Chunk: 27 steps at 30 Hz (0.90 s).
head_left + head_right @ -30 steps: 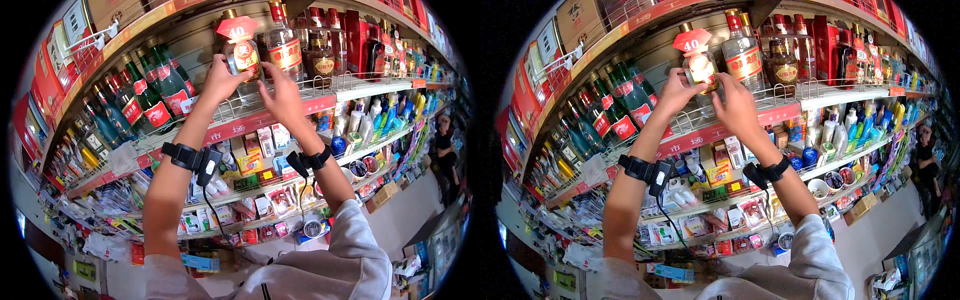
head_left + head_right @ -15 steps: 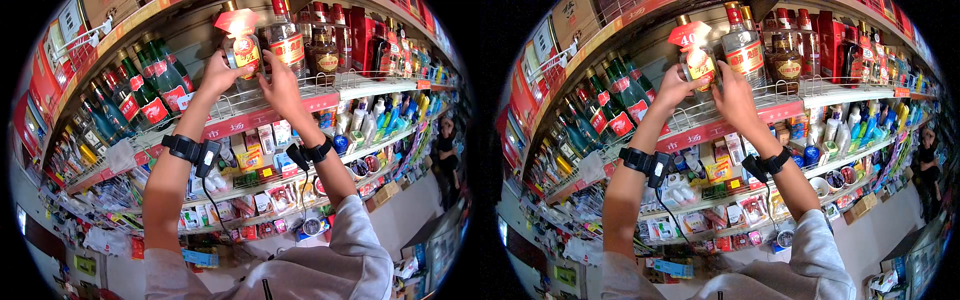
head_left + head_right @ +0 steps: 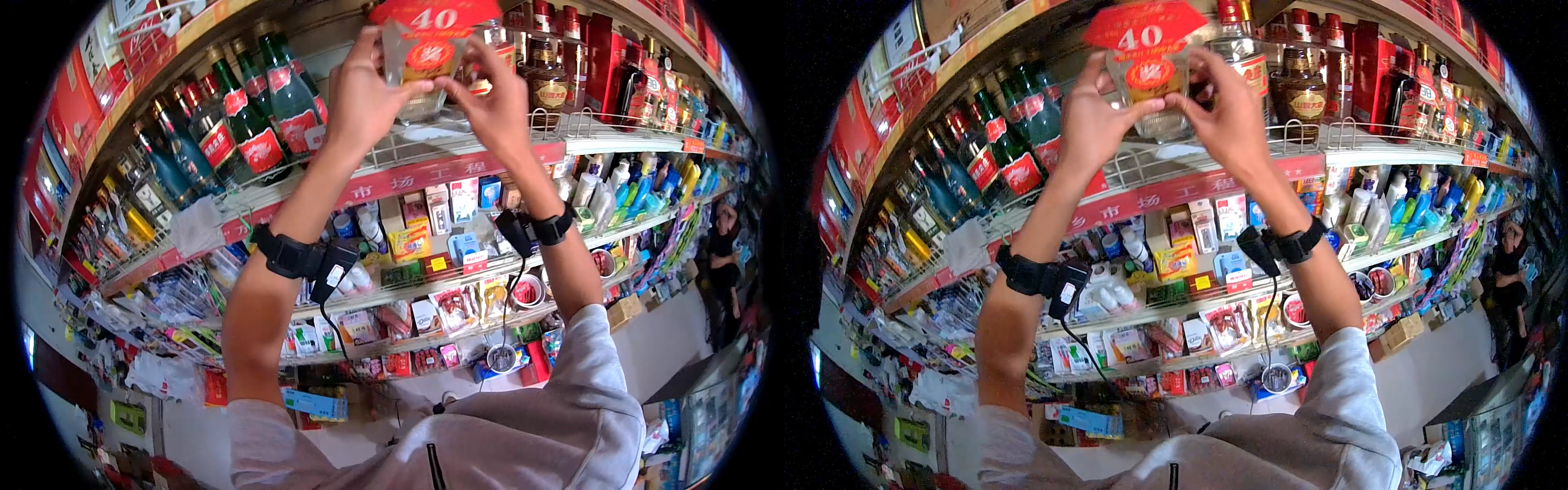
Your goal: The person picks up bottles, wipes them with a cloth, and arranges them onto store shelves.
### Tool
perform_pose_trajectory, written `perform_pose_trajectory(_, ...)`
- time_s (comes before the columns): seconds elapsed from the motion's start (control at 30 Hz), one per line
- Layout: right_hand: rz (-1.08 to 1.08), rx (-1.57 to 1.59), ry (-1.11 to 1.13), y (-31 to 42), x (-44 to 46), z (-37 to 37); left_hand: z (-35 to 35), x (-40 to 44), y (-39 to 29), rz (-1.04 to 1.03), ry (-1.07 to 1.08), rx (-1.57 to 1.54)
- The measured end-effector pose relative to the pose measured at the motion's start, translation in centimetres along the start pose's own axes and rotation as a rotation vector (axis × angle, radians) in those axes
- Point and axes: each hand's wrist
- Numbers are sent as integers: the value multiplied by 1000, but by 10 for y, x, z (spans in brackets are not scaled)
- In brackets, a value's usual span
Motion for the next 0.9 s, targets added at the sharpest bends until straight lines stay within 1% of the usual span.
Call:
perform_pose_trajectory(0.03,26,-19,-2,7,5,4,5,1,-10,-56,-21,-9)
perform_pose_trajectory(0.07,52,-39,-4,14,10,7,12,1,-20,-44,-29,-8)
perform_pose_trajectory(0.1,90,-19,-6,24,16,13,19,0,-36,-76,-29,39)
perform_pose_trajectory(0.13,43,21,-14,36,20,18,26,-2,-48,-106,-33,84)
perform_pose_trajectory(0.17,159,65,87,48,27,28,33,-5,-55,-182,-62,57)
perform_pose_trajectory(0.2,271,115,195,58,32,36,39,-10,-65,-152,-79,57)
perform_pose_trajectory(0.23,90,285,270,70,32,38,45,-17,-78,-206,-14,-61)
perform_pose_trajectory(0.27,-102,450,359,82,26,37,57,-32,-91,-253,-4,-53)
perform_pose_trajectory(0.33,-85,215,500,89,4,49,82,-60,-122,-346,16,-37)
perform_pose_trajectory(0.37,-90,163,546,96,-8,47,101,-70,-140,163,177,-181)
perform_pose_trajectory(0.43,-169,114,654,116,-44,46,117,-113,-161,713,256,-288)
perform_pose_trajectory(0.53,-338,24,897,145,-112,38,87,-243,-105,213,-106,124)
perform_pose_trajectory(0.6,-397,-1,1139,143,-178,32,91,-311,-125,637,-3,193)
perform_pose_trajectory(0.63,-351,19,1259,127,-223,31,83,-357,-116,657,-34,152)
perform_pose_trajectory(0.67,-301,43,1378,111,-268,30,78,-389,-117,799,11,158)
perform_pose_trajectory(0.7,-385,133,1513,112,-311,26,62,-441,-107,815,-62,85)
perform_pose_trajectory(0.73,-479,212,1650,114,-354,21,60,-475,-110,971,-19,3)
perform_pose_trajectory(0.77,-573,272,1783,115,-396,17,47,-518,-105,1060,-32,-17)
perform_pose_trajectory(0.8,-820,462,1741,108,-455,20,31,-568,-104,1049,-184,-60)
perform_pose_trajectory(0.83,-1071,643,1673,102,-513,23,26,-599,-104,1227,-143,-125)
perform_pose_trajectory(0.87,-1167,638,1700,103,-557,17,14,-631,-104,1295,-160,-103)
perform_pose_trajectory(0.9,-1266,628,1723,105,-601,11,8,-673,-105,1291,-260,-114)
Point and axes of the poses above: each hand's wrist, its own x-axis towards the middle knuckle, its own z-axis out of the back of the hand, y = z × x, and after that the axes turned 12 degrees about -x, right-handed
